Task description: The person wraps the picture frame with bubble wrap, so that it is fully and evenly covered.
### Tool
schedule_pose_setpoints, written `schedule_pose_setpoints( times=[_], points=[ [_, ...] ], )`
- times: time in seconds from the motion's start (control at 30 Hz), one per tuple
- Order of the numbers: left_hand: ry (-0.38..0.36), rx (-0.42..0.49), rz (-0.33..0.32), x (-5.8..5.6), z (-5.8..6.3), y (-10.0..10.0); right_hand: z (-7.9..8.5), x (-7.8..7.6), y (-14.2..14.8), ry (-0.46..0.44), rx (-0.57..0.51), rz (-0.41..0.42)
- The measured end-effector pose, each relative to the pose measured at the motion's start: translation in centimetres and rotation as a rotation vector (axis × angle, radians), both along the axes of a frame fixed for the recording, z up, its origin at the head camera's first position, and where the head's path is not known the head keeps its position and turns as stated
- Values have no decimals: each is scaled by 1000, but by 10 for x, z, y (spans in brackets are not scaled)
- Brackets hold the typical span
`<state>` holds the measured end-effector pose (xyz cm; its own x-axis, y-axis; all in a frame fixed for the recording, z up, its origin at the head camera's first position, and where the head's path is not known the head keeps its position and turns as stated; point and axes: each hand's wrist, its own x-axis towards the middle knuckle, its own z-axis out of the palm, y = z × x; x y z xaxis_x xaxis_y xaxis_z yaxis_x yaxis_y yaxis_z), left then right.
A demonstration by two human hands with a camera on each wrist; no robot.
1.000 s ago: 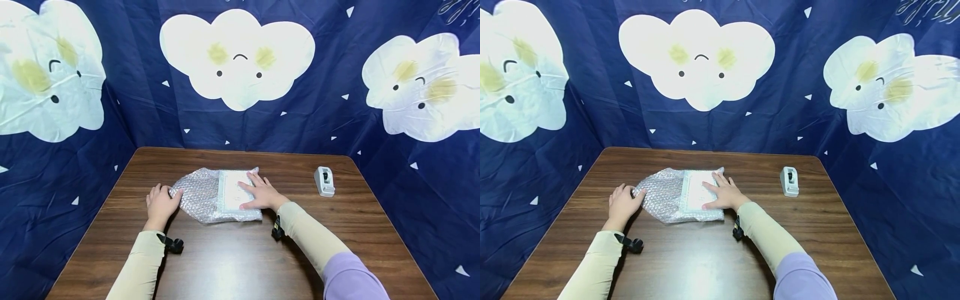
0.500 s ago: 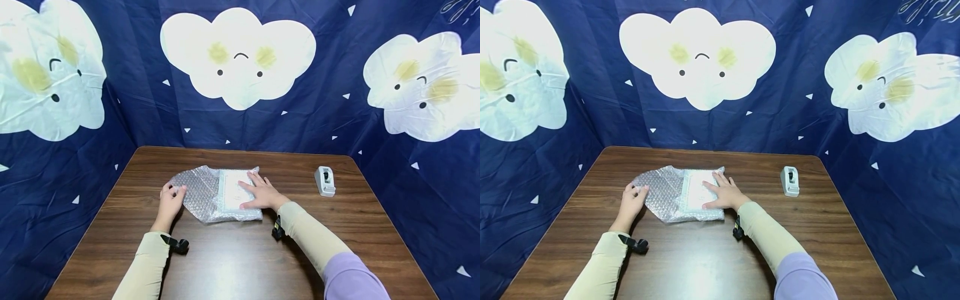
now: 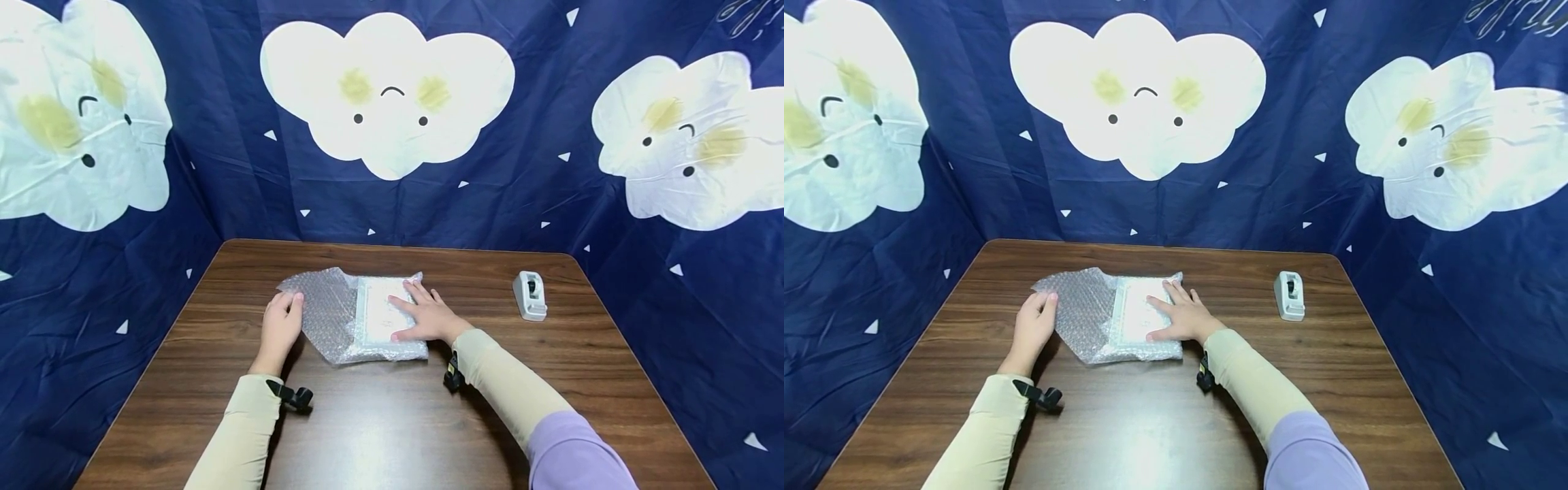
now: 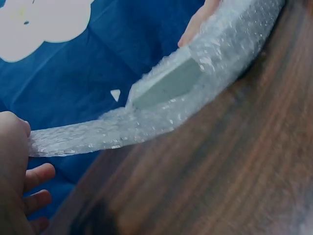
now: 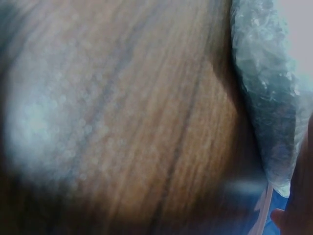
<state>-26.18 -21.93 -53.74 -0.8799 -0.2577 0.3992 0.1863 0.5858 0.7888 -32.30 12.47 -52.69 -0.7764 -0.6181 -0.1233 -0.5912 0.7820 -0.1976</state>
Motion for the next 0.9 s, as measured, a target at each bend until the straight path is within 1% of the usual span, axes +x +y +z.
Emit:
schedule_pose_setpoints(
  times=[0.2, 0.33, 0.4, 0.5, 0.6, 0.67, 0.9],
  points=[
    [21, -115, -51, 0, 24, 11, 1, 1, -1, -2, 4, 0],
    [35, -196, -69, -2, 42, 24, 3, 2, -2, -9, 5, -6],
    [50, -237, -91, -3, 50, 31, 4, 2, -2, -10, 4, -7],
    [69, -301, -130, -7, 59, 42, 4, 2, -2, -16, 2, -10],
    [76, -335, -175, -11, 65, 53, 3, 1, -2, -17, 9, -12],
    [65, -342, -197, -14, 68, 60, 2, 1, -1, -16, 16, -13],
    [-60, -328, -258, -19, 74, 87, 2, 1, -1, -12, 11, -13]
  ],
)
